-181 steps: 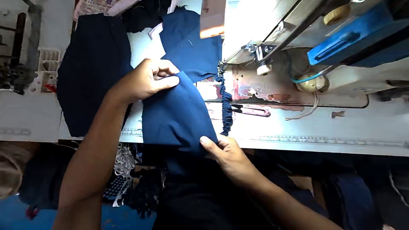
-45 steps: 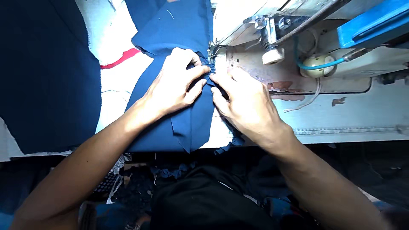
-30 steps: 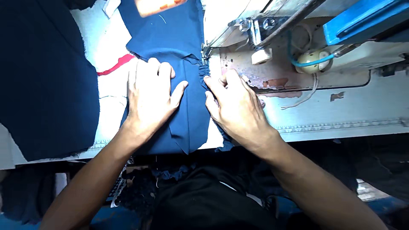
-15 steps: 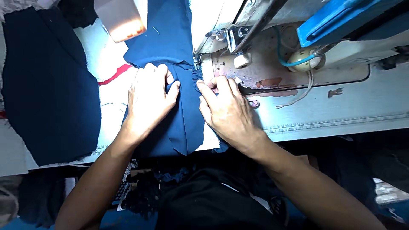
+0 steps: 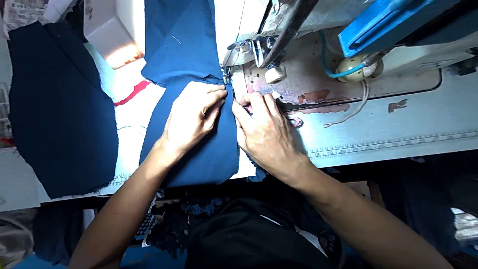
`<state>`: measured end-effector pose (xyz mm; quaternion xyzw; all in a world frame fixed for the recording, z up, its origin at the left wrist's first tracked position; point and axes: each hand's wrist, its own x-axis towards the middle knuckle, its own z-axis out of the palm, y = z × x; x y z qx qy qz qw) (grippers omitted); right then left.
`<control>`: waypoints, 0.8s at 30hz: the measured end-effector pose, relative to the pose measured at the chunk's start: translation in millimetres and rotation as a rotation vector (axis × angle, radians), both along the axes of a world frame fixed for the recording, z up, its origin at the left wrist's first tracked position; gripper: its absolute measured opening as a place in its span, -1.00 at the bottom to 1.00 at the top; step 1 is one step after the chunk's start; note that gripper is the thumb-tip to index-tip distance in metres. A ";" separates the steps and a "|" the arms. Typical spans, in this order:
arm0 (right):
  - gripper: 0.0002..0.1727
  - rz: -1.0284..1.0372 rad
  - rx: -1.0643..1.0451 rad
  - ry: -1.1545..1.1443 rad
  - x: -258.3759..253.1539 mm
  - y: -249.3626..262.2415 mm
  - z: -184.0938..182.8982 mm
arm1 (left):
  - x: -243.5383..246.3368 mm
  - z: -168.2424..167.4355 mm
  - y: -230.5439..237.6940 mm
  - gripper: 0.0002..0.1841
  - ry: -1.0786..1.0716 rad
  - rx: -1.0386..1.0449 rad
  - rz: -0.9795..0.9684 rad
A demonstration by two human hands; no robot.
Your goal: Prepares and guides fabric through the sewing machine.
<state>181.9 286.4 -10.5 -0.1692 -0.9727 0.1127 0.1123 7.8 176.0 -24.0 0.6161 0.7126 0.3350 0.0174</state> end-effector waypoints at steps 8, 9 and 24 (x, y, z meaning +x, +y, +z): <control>-0.61 -0.008 -0.033 0.003 -2.9 2.9 -1.0 | 3.9 0.3 4.1 -0.69 0.185 -0.113 0.051; -0.61 -0.010 -0.036 0.002 -3.3 3.4 -1.0 | 5.2 0.4 4.4 -0.69 0.191 -0.118 0.056; -0.63 0.111 0.086 -0.083 -4.1 9.2 4.7 | 8.0 2.0 6.6 -0.68 0.218 -0.157 0.069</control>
